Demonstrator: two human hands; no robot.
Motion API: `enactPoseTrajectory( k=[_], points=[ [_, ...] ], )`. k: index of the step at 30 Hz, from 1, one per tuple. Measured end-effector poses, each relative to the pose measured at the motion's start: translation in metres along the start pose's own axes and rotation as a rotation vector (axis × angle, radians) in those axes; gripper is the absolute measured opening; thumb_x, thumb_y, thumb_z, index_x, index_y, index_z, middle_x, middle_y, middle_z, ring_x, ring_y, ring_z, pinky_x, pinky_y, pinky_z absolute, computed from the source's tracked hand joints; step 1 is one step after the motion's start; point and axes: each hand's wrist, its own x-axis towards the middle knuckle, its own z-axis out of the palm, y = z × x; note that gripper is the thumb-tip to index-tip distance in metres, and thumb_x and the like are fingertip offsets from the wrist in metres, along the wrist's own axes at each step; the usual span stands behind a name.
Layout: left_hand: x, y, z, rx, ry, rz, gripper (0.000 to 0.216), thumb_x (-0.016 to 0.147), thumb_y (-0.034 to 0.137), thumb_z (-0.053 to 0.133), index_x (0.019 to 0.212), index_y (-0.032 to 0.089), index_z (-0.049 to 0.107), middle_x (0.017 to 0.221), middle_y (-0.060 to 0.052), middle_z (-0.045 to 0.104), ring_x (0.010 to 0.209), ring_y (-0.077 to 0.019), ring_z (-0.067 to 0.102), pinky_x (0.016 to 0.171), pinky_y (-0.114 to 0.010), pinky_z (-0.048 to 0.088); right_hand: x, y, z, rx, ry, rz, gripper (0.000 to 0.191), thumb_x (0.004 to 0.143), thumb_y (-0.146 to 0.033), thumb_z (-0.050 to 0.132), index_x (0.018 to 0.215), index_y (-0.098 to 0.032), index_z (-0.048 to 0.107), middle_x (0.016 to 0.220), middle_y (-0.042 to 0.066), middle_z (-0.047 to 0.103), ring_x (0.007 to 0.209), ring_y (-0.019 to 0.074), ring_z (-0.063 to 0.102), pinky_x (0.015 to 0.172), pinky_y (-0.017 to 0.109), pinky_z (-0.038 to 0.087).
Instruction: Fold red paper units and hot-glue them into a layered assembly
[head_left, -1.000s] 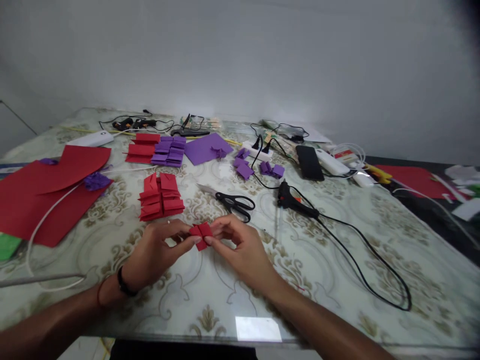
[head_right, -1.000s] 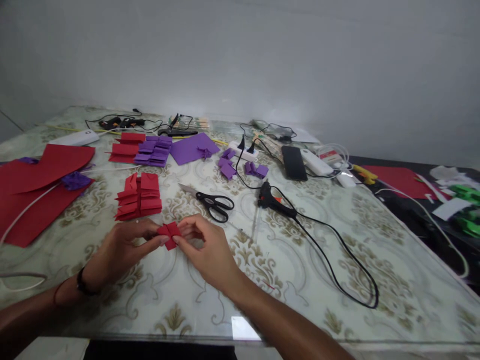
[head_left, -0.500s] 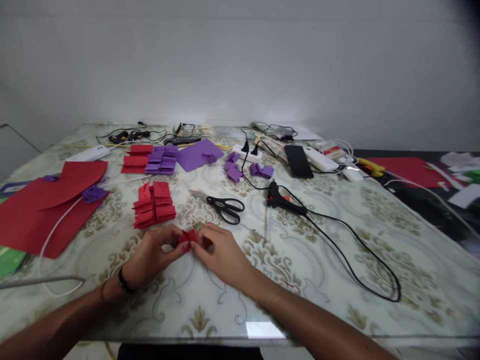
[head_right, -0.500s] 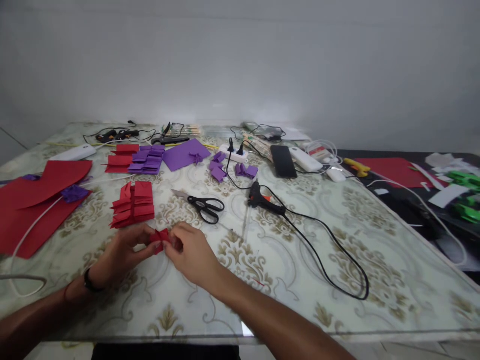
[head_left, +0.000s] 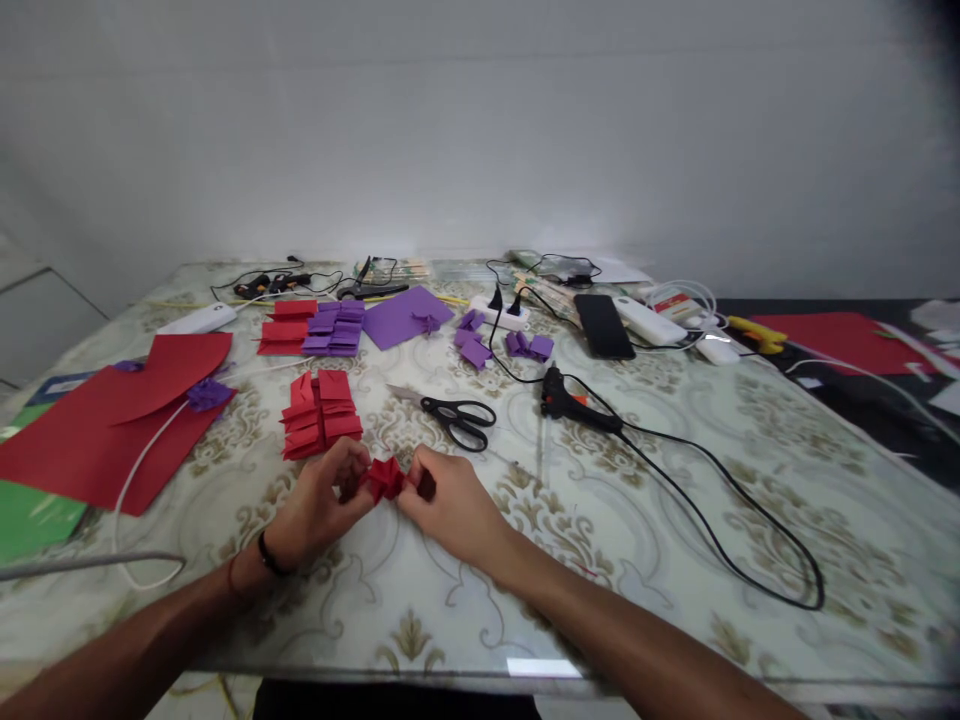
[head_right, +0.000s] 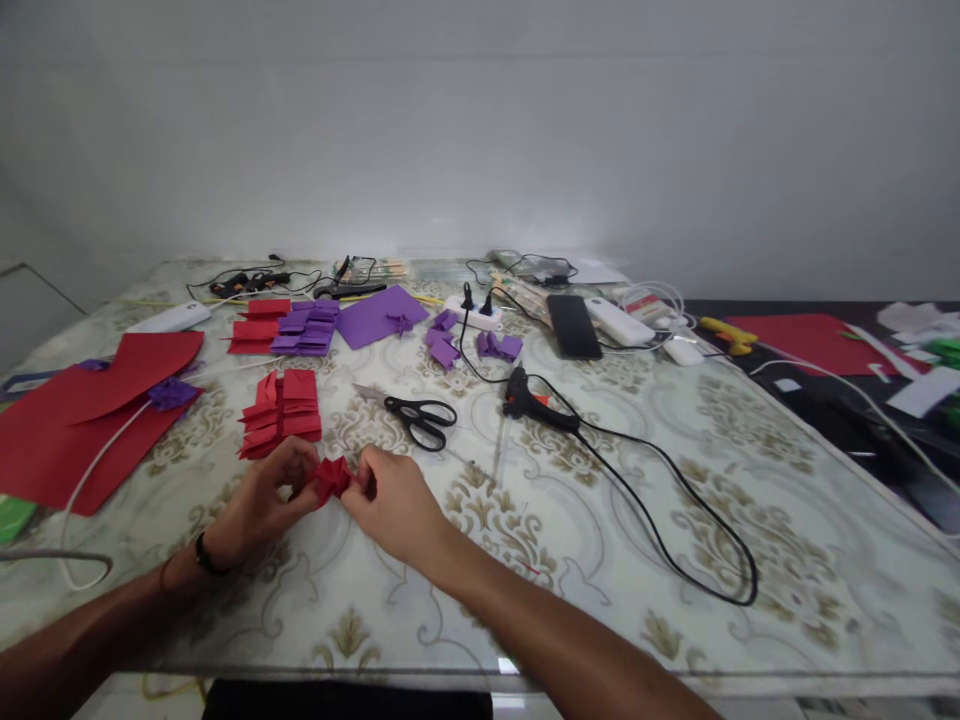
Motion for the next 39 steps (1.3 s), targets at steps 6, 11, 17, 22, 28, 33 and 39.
enactPoseTrajectory(
  k=[6, 11, 17, 22, 28, 33, 39],
  points=[
    [-0.001, -0.001, 0.000, 0.100, -0.080, 0.043, 0.036, 0.081, 0.012, 0.056, 0.116, 0.020, 0.065, 0.065, 0.007, 0.054, 0.055, -0.0099, 0.050, 0.055, -0.020, 0.038, 0.000, 0.002, 0.001, -0.027, -0.032, -0.004, 0.020, 0.079, -0.008, 0.065, 0.071, -0.021, 0.052, 0.064, -0.005, 0.058, 0.060, 0.0129, 0.052, 0.060, 0.024, 0.034],
    [0.000, 0.002, -0.004, 0.170, -0.020, 0.013, 0.036, 0.079, 0.011, 0.057, 0.112, 0.018, 0.066, 0.064, 0.007, 0.056, 0.054, -0.0110, 0.050, 0.055, -0.021, 0.039, 0.000, 0.001, 0.001, -0.069, -0.038, 0.009, 0.025, 0.080, -0.009, 0.065, 0.068, -0.022, 0.047, 0.062, -0.005, 0.054, 0.060, 0.0133, 0.051, 0.060, 0.024, 0.032],
    [0.001, 0.007, -0.006, 0.210, -0.060, 0.038, 0.036, 0.077, 0.007, 0.056, 0.108, 0.020, 0.071, 0.066, 0.005, 0.063, 0.054, -0.0118, 0.052, 0.057, -0.023, 0.041, 0.000, -0.004, -0.002, -0.162, -0.079, 0.023, 0.026, 0.080, -0.010, 0.064, 0.067, -0.022, 0.045, 0.062, -0.003, 0.054, 0.059, 0.0148, 0.048, 0.059, 0.026, 0.028],
    [0.003, 0.002, -0.004, 0.231, -0.101, 0.018, 0.020, 0.089, 0.013, 0.056, 0.097, 0.018, 0.074, 0.070, 0.000, 0.069, 0.057, -0.0137, 0.056, 0.059, -0.025, 0.041, 0.007, -0.005, 0.002, -0.202, -0.146, 0.025, 0.012, 0.083, -0.011, 0.064, 0.079, -0.020, 0.058, 0.068, 0.000, 0.064, 0.063, 0.0172, 0.055, 0.060, 0.027, 0.029],
    [0.002, 0.001, -0.002, 0.253, -0.137, 0.007, 0.017, 0.092, 0.016, 0.057, 0.086, 0.018, 0.073, 0.065, 0.001, 0.067, 0.058, -0.0144, 0.057, 0.059, -0.026, 0.038, 0.009, 0.002, 0.007, -0.120, -0.140, 0.001, 0.021, 0.089, -0.009, 0.060, 0.105, -0.020, 0.066, 0.072, -0.002, 0.068, 0.065, 0.0175, 0.062, 0.064, 0.026, 0.038],
    [0.003, 0.007, -0.001, 0.206, -0.109, -0.020, 0.014, 0.091, 0.017, 0.057, 0.094, 0.018, 0.070, 0.062, 0.003, 0.062, 0.055, -0.0136, 0.054, 0.057, -0.025, 0.037, 0.003, 0.005, 0.001, -0.056, -0.049, -0.061, 0.017, 0.089, -0.009, 0.059, 0.095, -0.021, 0.068, 0.071, -0.002, 0.068, 0.062, 0.0161, 0.061, 0.064, 0.025, 0.042],
    [0.003, 0.008, 0.000, 0.145, -0.184, -0.073, 0.019, 0.094, 0.023, 0.053, 0.082, 0.018, 0.066, 0.067, 0.002, 0.063, 0.058, -0.0136, 0.052, 0.056, -0.026, 0.035, 0.002, 0.004, -0.001, 0.012, -0.003, -0.075, 0.024, 0.087, -0.009, 0.060, 0.105, -0.022, 0.067, 0.083, 0.000, 0.073, 0.073, 0.0181, 0.067, 0.070, 0.027, 0.048]
  ],
)
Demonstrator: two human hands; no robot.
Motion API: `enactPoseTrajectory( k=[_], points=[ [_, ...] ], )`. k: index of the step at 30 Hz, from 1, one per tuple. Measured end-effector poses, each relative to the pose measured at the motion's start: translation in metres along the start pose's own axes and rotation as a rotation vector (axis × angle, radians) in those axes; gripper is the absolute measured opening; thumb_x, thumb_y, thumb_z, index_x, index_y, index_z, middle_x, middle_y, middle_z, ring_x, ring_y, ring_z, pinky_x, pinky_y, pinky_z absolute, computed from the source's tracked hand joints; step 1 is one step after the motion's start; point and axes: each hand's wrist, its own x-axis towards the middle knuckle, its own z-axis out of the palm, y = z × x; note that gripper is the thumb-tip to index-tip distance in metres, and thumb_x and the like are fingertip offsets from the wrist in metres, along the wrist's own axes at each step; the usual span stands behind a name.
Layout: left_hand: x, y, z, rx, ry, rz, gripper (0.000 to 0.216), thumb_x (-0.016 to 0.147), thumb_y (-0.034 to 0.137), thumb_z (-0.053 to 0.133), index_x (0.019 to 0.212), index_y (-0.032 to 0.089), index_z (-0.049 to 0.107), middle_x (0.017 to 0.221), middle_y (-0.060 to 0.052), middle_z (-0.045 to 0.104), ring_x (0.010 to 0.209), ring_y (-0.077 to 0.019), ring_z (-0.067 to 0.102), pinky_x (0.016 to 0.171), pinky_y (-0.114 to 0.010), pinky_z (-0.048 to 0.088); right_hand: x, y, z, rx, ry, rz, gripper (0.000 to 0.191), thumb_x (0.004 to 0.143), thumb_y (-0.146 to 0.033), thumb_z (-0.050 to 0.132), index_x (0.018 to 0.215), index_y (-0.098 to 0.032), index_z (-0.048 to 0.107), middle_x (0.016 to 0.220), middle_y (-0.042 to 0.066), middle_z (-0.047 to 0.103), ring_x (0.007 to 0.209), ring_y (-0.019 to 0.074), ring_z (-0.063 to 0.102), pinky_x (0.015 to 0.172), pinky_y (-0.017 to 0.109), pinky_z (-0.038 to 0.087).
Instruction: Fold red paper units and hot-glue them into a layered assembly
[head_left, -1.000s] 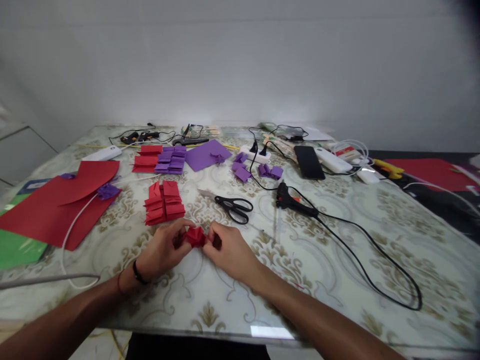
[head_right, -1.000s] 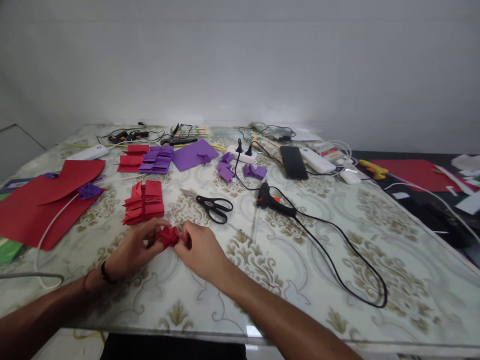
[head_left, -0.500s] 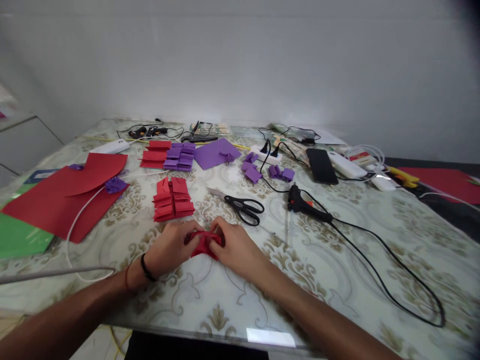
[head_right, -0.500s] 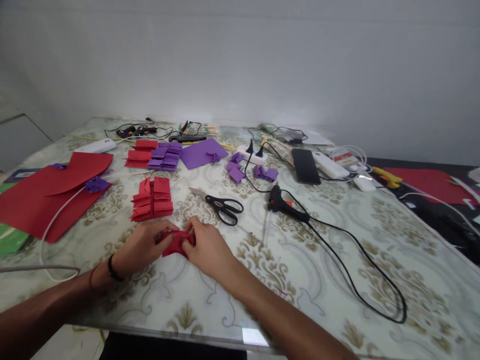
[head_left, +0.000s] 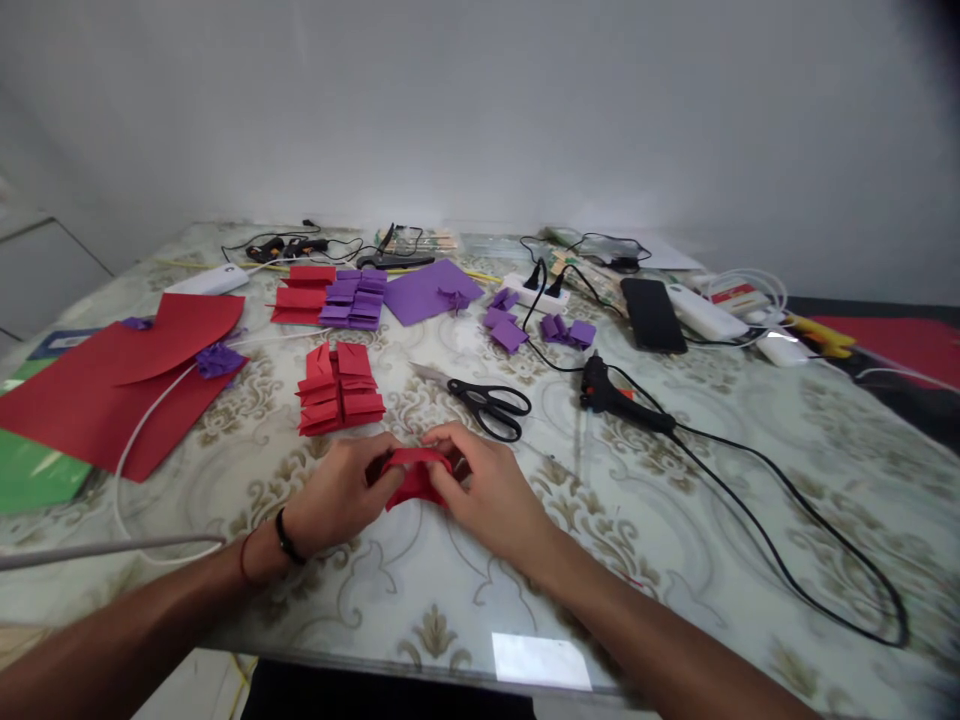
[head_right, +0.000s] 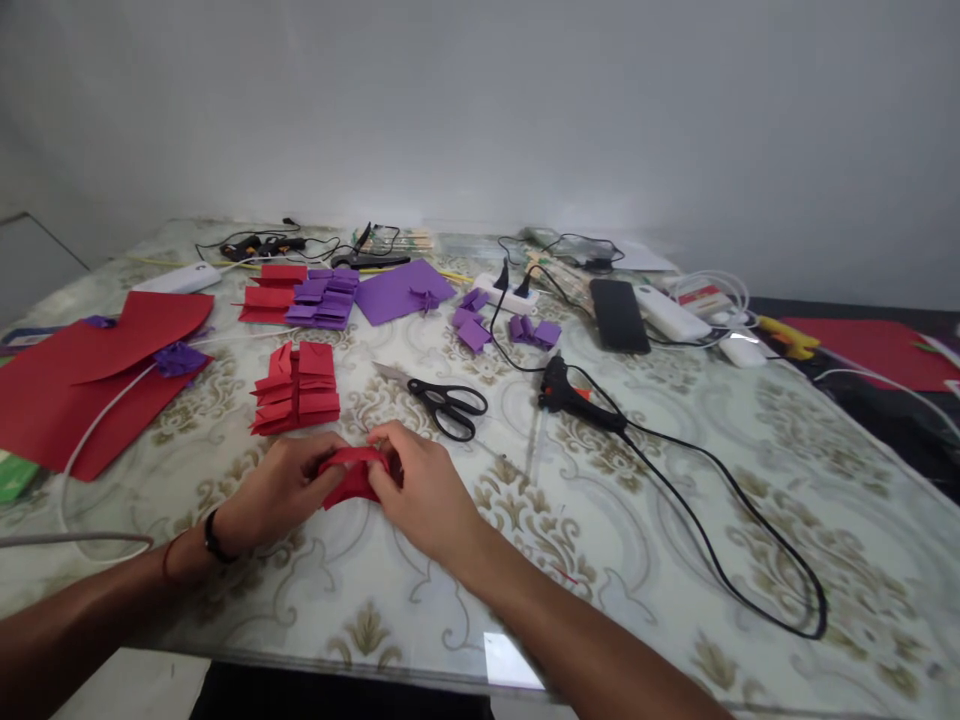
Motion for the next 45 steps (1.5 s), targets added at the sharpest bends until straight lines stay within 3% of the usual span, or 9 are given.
enactPoseTrajectory(
  k=[3, 6, 9, 14, 21, 28, 34, 41, 45],
  points=[
    [0.000, 0.000, -0.001, 0.002, 0.042, 0.001, 0.019, 0.091, 0.020, 0.053, 0.073, 0.018, 0.060, 0.064, 0.003, 0.060, 0.057, -0.0132, 0.050, 0.056, -0.027, 0.034, 0.000, 0.000, 0.002, 0.009, -0.098, 0.038, 0.026, 0.086, -0.010, 0.063, 0.110, -0.020, 0.067, 0.082, 0.000, 0.073, 0.071, 0.0181, 0.067, 0.068, 0.027, 0.047],
    [0.000, 0.001, -0.002, 0.011, 0.074, 0.013, 0.017, 0.088, 0.016, 0.055, 0.072, 0.019, 0.058, 0.065, 0.002, 0.060, 0.060, -0.0141, 0.052, 0.057, -0.027, 0.036, -0.001, 0.000, 0.004, 0.003, -0.164, 0.070, 0.010, 0.087, -0.012, 0.063, 0.092, -0.020, 0.067, 0.073, -0.001, 0.069, 0.064, 0.0161, 0.061, 0.061, 0.026, 0.042],
    [0.001, 0.001, -0.002, -0.010, 0.080, 0.020, 0.011, 0.086, 0.014, 0.057, 0.077, 0.019, 0.061, 0.070, 0.001, 0.065, 0.064, -0.0151, 0.058, 0.059, -0.026, 0.040, -0.001, 0.002, 0.005, 0.050, -0.132, 0.077, 0.012, 0.085, -0.008, 0.060, 0.082, -0.019, 0.065, 0.072, -0.001, 0.068, 0.065, 0.0156, 0.061, 0.062, 0.026, 0.042],
    [-0.003, 0.000, 0.000, -0.060, 0.134, 0.054, 0.023, 0.086, 0.009, 0.057, 0.103, 0.020, 0.067, 0.087, -0.001, 0.076, 0.073, -0.0163, 0.069, 0.065, -0.025, 0.049, 0.000, 0.005, 0.006, 0.382, -0.088, 0.129, 0.014, 0.082, -0.013, 0.060, 0.093, -0.020, 0.066, 0.081, -0.001, 0.069, 0.069, 0.0155, 0.064, 0.063, 0.025, 0.051],
    [-0.009, 0.000, 0.003, 0.017, 0.147, 0.210, 0.033, 0.091, 0.009, 0.055, 0.117, 0.022, 0.071, 0.101, -0.005, 0.083, 0.086, -0.0215, 0.078, 0.075, -0.030, 0.058, -0.002, 0.015, 0.017, 0.736, -0.306, 0.237, 0.022, 0.076, -0.016, 0.061, 0.097, -0.020, 0.060, 0.070, -0.005, 0.064, 0.056, 0.0127, 0.062, 0.054, 0.024, 0.053],
    [-0.008, 0.002, 0.002, 0.022, 0.175, 0.230, 0.031, 0.093, 0.010, 0.052, 0.116, 0.021, 0.071, 0.104, -0.006, 0.083, 0.088, -0.0211, 0.077, 0.081, -0.032, 0.059, -0.006, 0.011, 0.018, 0.451, -0.202, 0.165, 0.031, 0.076, -0.006, 0.052, 0.100, -0.021, 0.065, 0.076, -0.003, 0.066, 0.061, 0.0142, 0.062, 0.060, 0.026, 0.052],
    [-0.006, 0.001, -0.002, 0.114, 0.201, 0.117, 0.014, 0.093, 0.016, 0.054, 0.093, 0.019, 0.068, 0.075, -0.002, 0.073, 0.066, -0.0184, 0.065, 0.065, -0.030, 0.047, -0.005, 0.004, 0.006, 0.236, -0.003, 0.123, 0.029, 0.084, -0.018, 0.055, 0.111, -0.021, 0.064, 0.082, 0.000, 0.068, 0.069, 0.0179, 0.064, 0.063, 0.028, 0.049],
    [-0.004, 0.006, -0.006, 0.091, 0.054, 0.040, 0.032, 0.104, 0.026, 0.044, 0.075, 0.020, 0.058, 0.064, 0.001, 0.063, 0.058, -0.0153, 0.056, 0.059, -0.029, 0.035, -0.004, 0.002, 0.005, 0.199, -0.111, 0.159, 0.035, 0.083, -0.016, 0.055, 0.117, -0.022, 0.061, 0.063, -0.007, 0.056, 0.057, 0.0160, 0.054, 0.055, 0.026, 0.037],
    [-0.005, 0.002, -0.003, 0.108, 0.104, 0.058, 0.016, 0.094, 0.017, 0.050, 0.095, 0.021, 0.066, 0.078, -0.001, 0.071, 0.066, -0.0170, 0.064, 0.064, -0.028, 0.042, -0.004, 0.004, 0.007, 0.222, -0.141, 0.215, 0.037, 0.079, -0.012, 0.056, 0.114, -0.022, 0.063, 0.064, -0.008, 0.057, 0.054, 0.0154, 0.055, 0.055, 0.026, 0.038]
  ],
)
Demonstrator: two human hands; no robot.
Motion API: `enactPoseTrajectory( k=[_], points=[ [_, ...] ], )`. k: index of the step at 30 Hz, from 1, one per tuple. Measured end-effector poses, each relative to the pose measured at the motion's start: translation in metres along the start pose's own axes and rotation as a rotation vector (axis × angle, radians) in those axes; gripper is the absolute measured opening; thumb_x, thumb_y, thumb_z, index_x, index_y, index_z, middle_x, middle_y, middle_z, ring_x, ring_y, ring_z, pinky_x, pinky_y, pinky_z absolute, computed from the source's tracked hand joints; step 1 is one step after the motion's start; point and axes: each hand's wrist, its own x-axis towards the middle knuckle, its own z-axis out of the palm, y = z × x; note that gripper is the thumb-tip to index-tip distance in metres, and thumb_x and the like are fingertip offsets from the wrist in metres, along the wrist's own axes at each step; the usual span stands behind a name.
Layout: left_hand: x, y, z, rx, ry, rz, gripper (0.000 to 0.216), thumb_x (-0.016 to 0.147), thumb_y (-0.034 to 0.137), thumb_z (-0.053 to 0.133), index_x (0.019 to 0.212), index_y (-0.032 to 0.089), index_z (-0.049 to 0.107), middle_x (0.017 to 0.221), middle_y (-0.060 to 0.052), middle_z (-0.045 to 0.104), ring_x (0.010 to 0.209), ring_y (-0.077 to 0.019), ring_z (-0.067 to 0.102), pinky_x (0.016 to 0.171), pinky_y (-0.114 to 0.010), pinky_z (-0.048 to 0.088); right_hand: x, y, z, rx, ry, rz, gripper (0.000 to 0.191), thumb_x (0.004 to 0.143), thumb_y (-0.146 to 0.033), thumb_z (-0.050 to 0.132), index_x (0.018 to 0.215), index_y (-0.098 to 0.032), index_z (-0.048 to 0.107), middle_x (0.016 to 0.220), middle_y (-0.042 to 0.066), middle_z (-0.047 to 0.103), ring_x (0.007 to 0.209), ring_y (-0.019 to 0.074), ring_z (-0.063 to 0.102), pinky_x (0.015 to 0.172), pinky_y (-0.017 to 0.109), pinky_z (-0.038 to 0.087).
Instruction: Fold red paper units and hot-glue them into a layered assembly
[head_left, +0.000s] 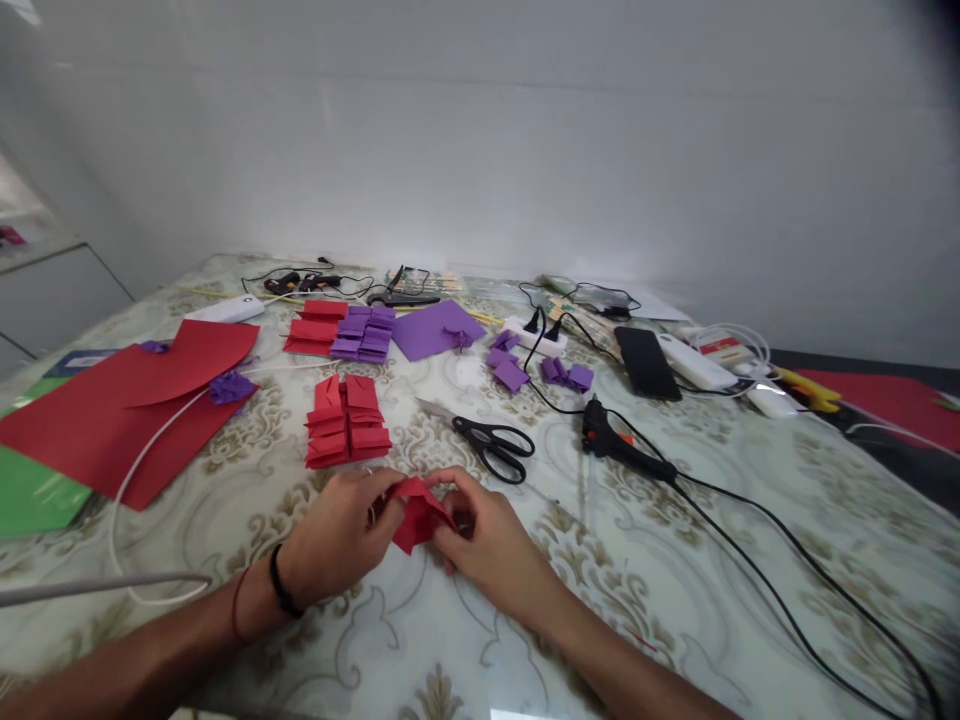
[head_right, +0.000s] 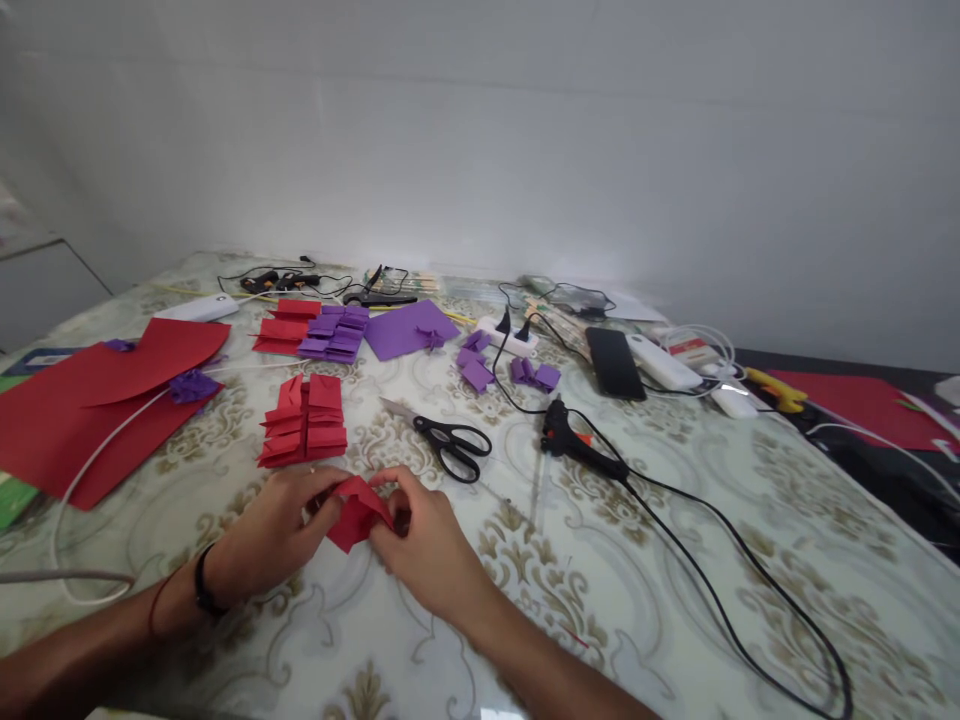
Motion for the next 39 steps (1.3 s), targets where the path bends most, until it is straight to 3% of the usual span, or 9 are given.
enactPoseTrajectory(
  k=[3, 7, 15, 18, 21, 24, 26, 32, 39],
  points=[
    [-0.002, -0.001, 0.001, 0.020, 0.082, 0.030, 0.026, 0.087, 0.014, 0.054, 0.110, 0.021, 0.061, 0.089, -0.001, 0.072, 0.070, -0.0172, 0.066, 0.067, -0.028, 0.045, 0.000, -0.001, -0.003, -0.118, 0.058, -0.049, 0.033, 0.077, -0.011, 0.058, 0.108, -0.021, 0.066, 0.066, -0.006, 0.059, 0.061, 0.0164, 0.055, 0.060, 0.027, 0.038],
    [-0.001, 0.001, -0.003, 0.123, 0.059, 0.021, 0.007, 0.086, 0.015, 0.053, 0.083, 0.022, 0.053, 0.070, 0.002, 0.060, 0.062, -0.0170, 0.058, 0.062, -0.029, 0.038, 0.000, -0.005, -0.008, -0.139, 0.083, -0.078, 0.030, 0.079, -0.012, 0.058, 0.108, -0.020, 0.063, 0.066, -0.006, 0.058, 0.061, 0.0159, 0.054, 0.061, 0.027, 0.039],
    [0.001, -0.002, -0.002, 0.059, 0.018, -0.058, 0.013, 0.088, 0.014, 0.054, 0.078, 0.021, 0.053, 0.061, 0.005, 0.054, 0.056, -0.0152, 0.054, 0.057, -0.028, 0.033, -0.001, -0.004, -0.007, -0.096, 0.000, -0.082, 0.037, 0.085, -0.016, 0.059, 0.122, -0.020, 0.061, 0.071, -0.005, 0.061, 0.064, 0.0165, 0.058, 0.061, 0.026, 0.043],
    [0.002, -0.002, -0.008, -0.031, -0.012, 0.074, 0.006, 0.093, 0.021, 0.059, 0.098, 0.021, 0.063, 0.079, 0.001, 0.067, 0.072, -0.0182, 0.064, 0.067, -0.029, 0.046, 0.001, -0.001, -0.008, -0.117, 0.009, -0.067, 0.040, 0.081, -0.010, 0.058, 0.119, -0.019, 0.064, 0.071, -0.005, 0.062, 0.064, 0.0159, 0.058, 0.061, 0.026, 0.041],
    [0.008, -0.008, -0.022, -0.089, 0.064, 0.230, 0.023, 0.102, 0.029, 0.053, 0.121, 0.023, 0.063, 0.117, -0.007, 0.070, 0.110, -0.0242, 0.066, 0.095, -0.036, 0.052, 0.004, 0.001, -0.011, -0.132, 0.043, -0.111, 0.041, 0.078, -0.004, 0.056, 0.115, -0.020, 0.066, 0.073, -0.004, 0.064, 0.065, 0.0155, 0.059, 0.063, 0.025, 0.041],
    [0.021, -0.026, -0.034, 0.124, 0.310, 0.121, 0.021, 0.102, 0.029, 0.053, 0.116, 0.020, 0.066, 0.123, -0.012, 0.069, 0.122, -0.0298, 0.061, 0.111, -0.047, 0.045, 0.005, 0.002, -0.015, -0.178, 0.041, -0.146, 0.031, 0.081, -0.003, 0.055, 0.102, -0.020, 0.071, 0.079, -0.001, 0.071, 0.069, 0.0161, 0.061, 0.066, 0.026, 0.042],
    [0.029, -0.043, -0.035, 0.266, 0.344, 0.057, 0.031, 0.097, 0.030, 0.059, 0.126, 0.019, 0.065, 0.138, -0.015, 0.063, 0.132, -0.0346, 0.056, 0.115, -0.054, 0.042, 0.006, 0.001, -0.016, -0.220, 0.021, -0.171, 0.023, 0.084, -0.005, 0.057, 0.092, -0.020, 0.073, 0.081, 0.000, 0.072, 0.070, 0.0166, 0.062, 0.066, 0.027, 0.042],
    [0.035, -0.073, -0.020, 0.371, 0.118, -0.056, 0.039, 0.097, 0.029, 0.059, 0.134, 0.018, 0.066, 0.148, -0.018, 0.061, 0.137, -0.0360, 0.057, 0.115, -0.057, 0.044, 0.007, -0.001, -0.017, -0.290, -0.014, -0.215, 0.022, 0.083, 0.000, 0.060, 0.083, -0.018, 0.074, 0.091, 0.004, 0.067, 0.082, 0.0180, 0.064, 0.074, 0.029, 0.047],
    [0.029, -0.064, -0.018, 0.351, 0.006, 0.015, 0.036, 0.098, 0.031, 0.059, 0.131, 0.021, 0.070, 0.141, -0.015, 0.066, 0.134, -0.0337, 0.059, 0.113, -0.056, 0.045, 0.010, 0.002, -0.020, -0.251, -0.017, -0.203, 0.045, 0.077, 0.005, 0.061, 0.114, -0.019, 0.071, 0.112, 0.005, 0.066, 0.084, 0.0161, 0.066, 0.081, 0.030, 0.052]
  ],
)
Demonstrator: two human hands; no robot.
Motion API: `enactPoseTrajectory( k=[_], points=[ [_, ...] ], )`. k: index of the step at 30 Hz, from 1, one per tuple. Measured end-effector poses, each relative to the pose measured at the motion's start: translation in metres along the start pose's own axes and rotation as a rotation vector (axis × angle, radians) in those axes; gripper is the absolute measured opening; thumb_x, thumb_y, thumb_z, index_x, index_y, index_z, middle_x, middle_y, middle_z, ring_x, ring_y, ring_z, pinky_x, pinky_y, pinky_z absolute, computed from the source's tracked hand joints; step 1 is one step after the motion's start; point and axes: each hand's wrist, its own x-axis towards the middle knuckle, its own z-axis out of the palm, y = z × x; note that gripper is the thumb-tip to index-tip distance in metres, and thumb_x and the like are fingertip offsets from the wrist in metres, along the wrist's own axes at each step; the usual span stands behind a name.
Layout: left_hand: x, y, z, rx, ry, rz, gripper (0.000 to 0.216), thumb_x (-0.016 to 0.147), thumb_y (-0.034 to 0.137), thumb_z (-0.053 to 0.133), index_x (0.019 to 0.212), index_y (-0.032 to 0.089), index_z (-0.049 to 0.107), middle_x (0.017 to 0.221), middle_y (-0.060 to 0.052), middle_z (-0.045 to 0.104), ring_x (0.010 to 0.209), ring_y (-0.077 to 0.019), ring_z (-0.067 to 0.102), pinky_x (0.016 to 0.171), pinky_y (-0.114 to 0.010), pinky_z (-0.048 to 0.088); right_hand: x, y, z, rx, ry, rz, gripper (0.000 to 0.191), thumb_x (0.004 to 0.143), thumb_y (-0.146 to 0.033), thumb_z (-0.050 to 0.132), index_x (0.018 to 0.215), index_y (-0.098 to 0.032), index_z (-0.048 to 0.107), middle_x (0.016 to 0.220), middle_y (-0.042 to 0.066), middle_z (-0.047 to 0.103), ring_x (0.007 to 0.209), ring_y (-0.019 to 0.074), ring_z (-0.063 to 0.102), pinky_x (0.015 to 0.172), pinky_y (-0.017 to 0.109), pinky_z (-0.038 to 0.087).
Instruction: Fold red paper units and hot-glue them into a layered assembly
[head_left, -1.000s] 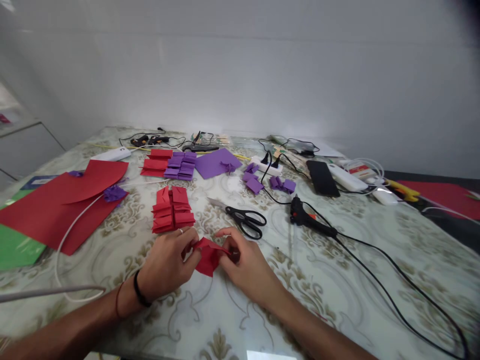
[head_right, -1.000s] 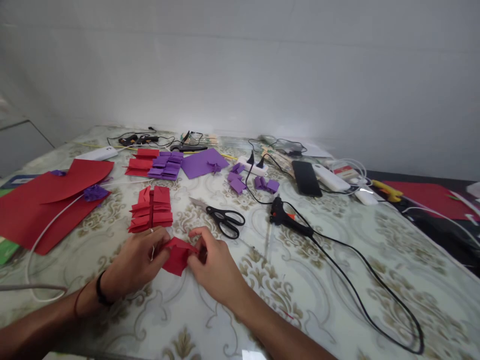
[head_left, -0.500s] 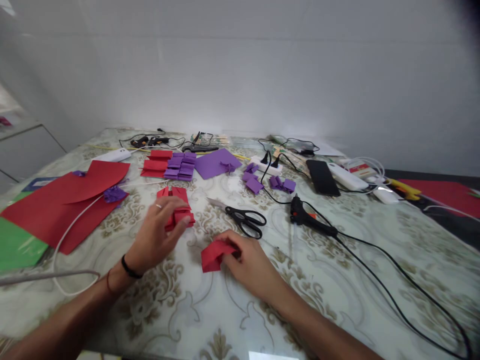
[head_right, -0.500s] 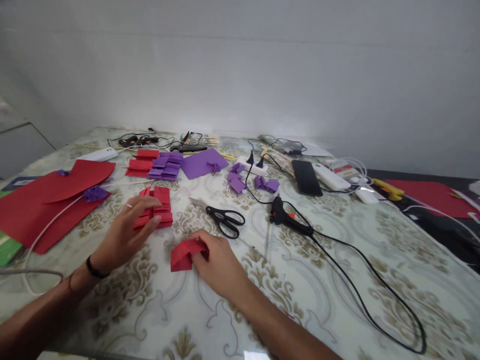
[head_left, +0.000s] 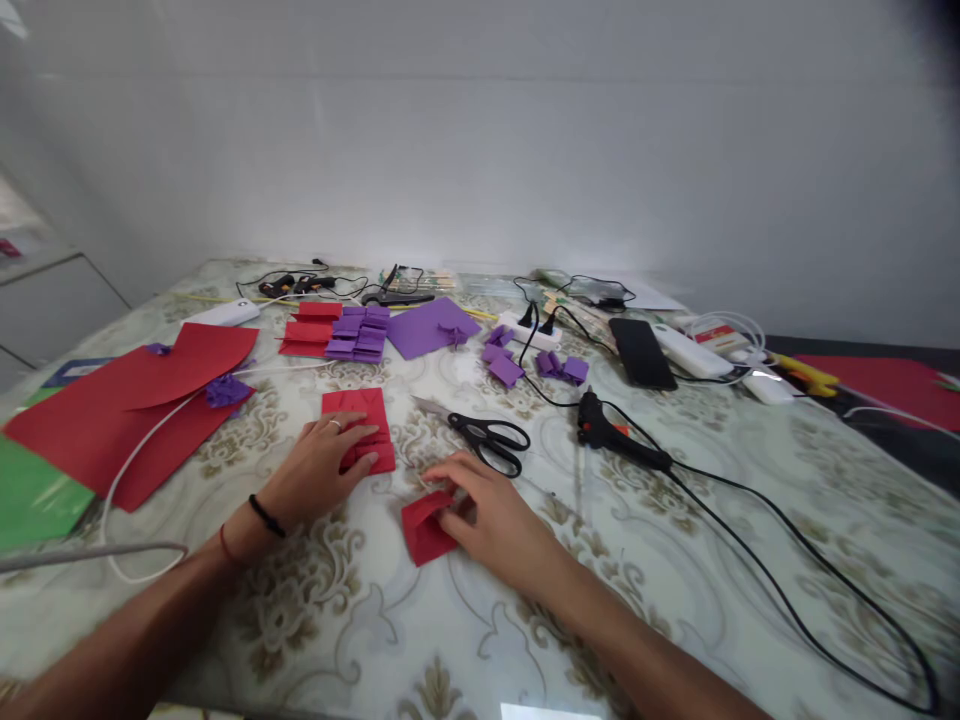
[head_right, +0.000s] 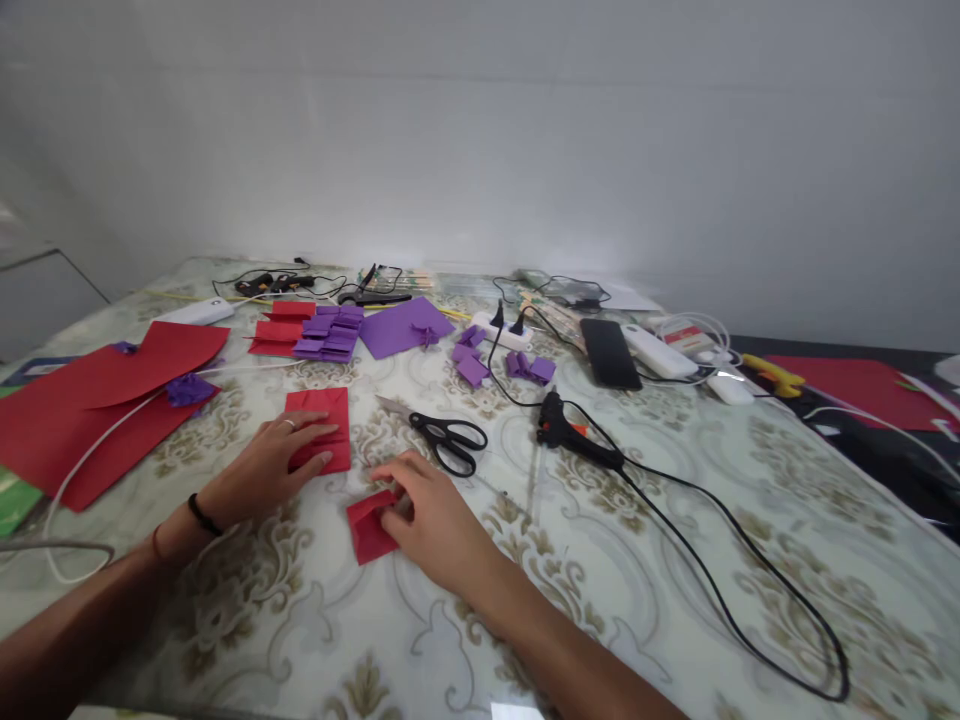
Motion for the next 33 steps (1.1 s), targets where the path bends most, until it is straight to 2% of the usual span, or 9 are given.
enactPoseTrajectory(
  k=[3, 6, 10, 13, 17, 22, 25, 29, 33],
  points=[
    [-0.003, 0.007, 0.001, -0.027, -0.029, 0.064, 0.035, 0.099, 0.028, 0.058, 0.131, 0.020, 0.070, 0.141, -0.016, 0.065, 0.136, -0.0336, 0.058, 0.113, -0.055, 0.044, -0.001, 0.001, -0.001, 0.000, 0.026, -0.063, 0.040, 0.076, 0.006, 0.061, 0.104, -0.020, 0.072, 0.113, 0.006, 0.065, 0.093, 0.0181, 0.066, 0.083, 0.031, 0.053],
    [-0.008, 0.015, 0.001, -0.063, -0.037, 0.116, 0.036, 0.098, 0.027, 0.060, 0.133, 0.023, 0.068, 0.142, -0.015, 0.065, 0.136, -0.0332, 0.057, 0.113, -0.055, 0.045, -0.001, 0.000, -0.004, 0.002, 0.088, -0.119, 0.024, 0.083, -0.002, 0.062, 0.094, -0.021, 0.072, 0.106, 0.005, 0.067, 0.097, 0.0199, 0.067, 0.082, 0.031, 0.053],
    [-0.014, 0.026, -0.005, -0.094, -0.066, 0.165, 0.038, 0.092, 0.027, 0.070, 0.130, 0.026, 0.069, 0.134, -0.012, 0.068, 0.131, -0.0337, 0.059, 0.110, -0.054, 0.048, 0.002, -0.002, -0.011, 0.012, 0.167, -0.107, 0.014, 0.094, -0.016, 0.060, 0.090, -0.021, 0.073, 0.092, 0.004, 0.069, 0.083, 0.0187, 0.067, 0.073, 0.030, 0.053],
    [-0.020, 0.039, -0.011, -0.137, -0.120, 0.220, 0.043, 0.087, 0.029, 0.075, 0.128, 0.025, 0.066, 0.130, -0.011, 0.069, 0.124, -0.0333, 0.062, 0.107, -0.051, 0.050, 0.004, -0.001, -0.014, 0.013, 0.231, -0.063, 0.013, 0.094, -0.021, 0.061, 0.091, -0.021, 0.073, 0.088, 0.004, 0.069, 0.076, 0.0181, 0.065, 0.065, 0.029, 0.051],
    [-0.026, 0.056, -0.013, -0.221, -0.127, 0.176, 0.053, 0.079, 0.035, 0.082, 0.124, 0.022, 0.058, 0.120, -0.012, 0.070, 0.112, -0.0365, 0.066, 0.099, -0.054, 0.053, 0.004, 0.000, -0.013, 0.003, 0.242, -0.065, 0.012, 0.091, -0.019, 0.062, 0.092, -0.022, 0.073, 0.088, 0.003, 0.070, 0.075, 0.0179, 0.065, 0.064, 0.028, 0.051],
    [-0.028, 0.064, -0.012, -0.312, -0.020, 0.162, 0.053, 0.076, 0.016, 0.074, 0.124, 0.024, 0.052, 0.124, -0.010, 0.068, 0.118, -0.0339, 0.064, 0.105, -0.054, 0.049, 0.002, 0.000, -0.007, 0.006, 0.211, -0.102, 0.013, 0.090, -0.017, 0.061, 0.089, -0.021, 0.074, 0.086, 0.004, 0.070, 0.077, 0.0183, 0.066, 0.068, 0.029, 0.053],
    [-0.028, 0.062, -0.012, -0.385, 0.023, 0.165, 0.043, 0.078, 0.013, 0.071, 0.116, 0.025, 0.054, 0.122, -0.008, 0.069, 0.114, -0.0296, 0.066, 0.103, -0.048, 0.052, 0.001, -0.003, -0.006, 0.012, 0.222, -0.091, 0.011, 0.090, -0.018, 0.063, 0.091, -0.021, 0.073, 0.087, 0.004, 0.072, 0.077, 0.0186, 0.066, 0.069, 0.030, 0.053],
    [-0.029, 0.062, -0.014, -0.487, -0.014, 0.164, 0.023, 0.087, 0.019, 0.071, 0.105, 0.026, 0.060, 0.122, -0.005, 0.069, 0.111, -0.0240, 0.068, 0.099, -0.038, 0.056, -0.002, -0.007, -0.004, 0.044, 0.268, -0.068, 0.005, 0.090, -0.019, 0.063, 0.090, -0.022, 0.067, 0.086, 0.002, 0.071, 0.074, 0.0173, 0.065, 0.069, 0.028, 0.054],
    [-0.028, 0.065, -0.016, -0.507, -0.005, 0.170, 0.019, 0.088, 0.018, 0.072, 0.104, 0.026, 0.065, 0.119, -0.004, 0.071, 0.112, -0.0222, 0.069, 0.099, -0.034, 0.056, -0.006, -0.013, -0.001, 0.041, 0.281, -0.065, 0.006, 0.090, -0.018, 0.061, 0.087, -0.022, 0.064, 0.079, 0.000, 0.067, 0.069, 0.0157, 0.063, 0.066, 0.027, 0.052]
  ],
)
